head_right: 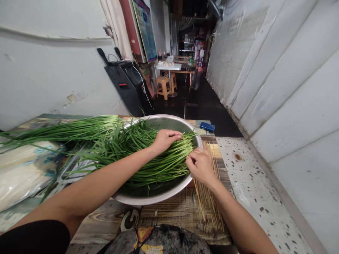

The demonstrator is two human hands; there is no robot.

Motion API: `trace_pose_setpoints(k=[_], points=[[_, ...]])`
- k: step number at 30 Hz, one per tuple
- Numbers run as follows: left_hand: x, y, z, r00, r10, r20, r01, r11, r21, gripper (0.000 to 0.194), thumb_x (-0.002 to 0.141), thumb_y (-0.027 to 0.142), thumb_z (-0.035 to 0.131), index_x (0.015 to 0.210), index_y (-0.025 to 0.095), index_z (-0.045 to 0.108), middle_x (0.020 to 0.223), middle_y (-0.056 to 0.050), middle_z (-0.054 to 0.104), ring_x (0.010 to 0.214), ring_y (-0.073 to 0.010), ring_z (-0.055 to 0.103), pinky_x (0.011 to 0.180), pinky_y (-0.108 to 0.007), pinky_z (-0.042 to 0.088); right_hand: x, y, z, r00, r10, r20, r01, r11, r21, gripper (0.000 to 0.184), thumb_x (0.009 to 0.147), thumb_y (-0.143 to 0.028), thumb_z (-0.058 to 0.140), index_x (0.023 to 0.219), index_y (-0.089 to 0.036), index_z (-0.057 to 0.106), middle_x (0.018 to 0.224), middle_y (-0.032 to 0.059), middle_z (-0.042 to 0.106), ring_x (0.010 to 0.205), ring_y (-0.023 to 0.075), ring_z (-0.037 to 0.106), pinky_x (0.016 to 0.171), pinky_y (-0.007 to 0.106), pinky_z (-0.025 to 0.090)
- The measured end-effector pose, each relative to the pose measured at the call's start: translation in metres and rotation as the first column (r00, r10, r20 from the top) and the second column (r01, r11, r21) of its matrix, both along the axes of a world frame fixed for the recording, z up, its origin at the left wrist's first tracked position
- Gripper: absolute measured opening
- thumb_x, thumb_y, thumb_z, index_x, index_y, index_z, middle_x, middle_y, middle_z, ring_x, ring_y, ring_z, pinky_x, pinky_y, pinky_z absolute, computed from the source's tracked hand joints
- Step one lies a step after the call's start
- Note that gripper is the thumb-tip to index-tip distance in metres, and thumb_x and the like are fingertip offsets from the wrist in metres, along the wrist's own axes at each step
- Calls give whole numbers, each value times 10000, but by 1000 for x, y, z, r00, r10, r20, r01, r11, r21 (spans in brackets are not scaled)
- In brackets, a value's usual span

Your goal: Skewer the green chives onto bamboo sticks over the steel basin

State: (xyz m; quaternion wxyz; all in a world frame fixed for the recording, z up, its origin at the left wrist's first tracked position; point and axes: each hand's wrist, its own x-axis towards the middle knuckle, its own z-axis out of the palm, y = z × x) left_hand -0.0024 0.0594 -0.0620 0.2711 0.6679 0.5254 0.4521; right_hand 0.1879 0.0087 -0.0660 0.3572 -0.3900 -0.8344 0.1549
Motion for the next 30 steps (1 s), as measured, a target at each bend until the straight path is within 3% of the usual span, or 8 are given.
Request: trace_pose_setpoints(k=[8,13,18,22,25,30], points=[[2,-2,0,999,-50,-8,50,999,-9,174,748,232,630,866,159,736,889,-57,733,833,-174,674,823,-289,497,0,0,-1,1000,-18,12,18,1000,-2,327,817,-186,427,504,-199,332,545,-4,424,629,141,440,621,279,330],[-7,2,12,960,-248,-132,243,968,-59,217,767,173,566,901,200,734,971,-22,723,940,-161,652,916,-285,460,-1,-1,-1,999,-44,-8,44,999,-5,325,806,-187,441,497,-200,341,546,-5,427,614,140,438,606,274,331],[-19,9,11,920,-45,-390,64,997,34,306,770,111,529,973,243,717,1056,-25,698,1052,-192,594,997,-343,385,-1,-1,-2,998,-51,-26,51,999,3,310,780,-181,453,492,-202,342,535,-5,432,603,141,436,604,274,338],[-20,16,-4,822,-180,-541,197,980,-27,239,776,175,564,939,247,723,1011,-34,708,991,-187,611,952,-297,404,-1,-1,-2,999,-47,-19,47,999,2,306,778,-180,457,495,-203,344,545,1,441,602,139,431,600,272,343],[-21,18,-11,808,-187,-558,200,979,-39,235,748,201,611,954,219,721,983,-63,703,954,-203,613,915,-296,421,-1,0,-3,999,-43,-19,43,999,8,307,775,-173,456,494,-204,336,540,-4,429,594,134,420,591,268,337],[-20,17,-15,861,-109,-497,104,994,-38,325,743,228,623,1061,241,688,857,-57,673,850,-193,604,858,-285,435,-1,0,-4,999,-42,-15,43,999,8,303,776,-173,448,499,-204,329,530,-6,423,605,139,422,600,275,334]])
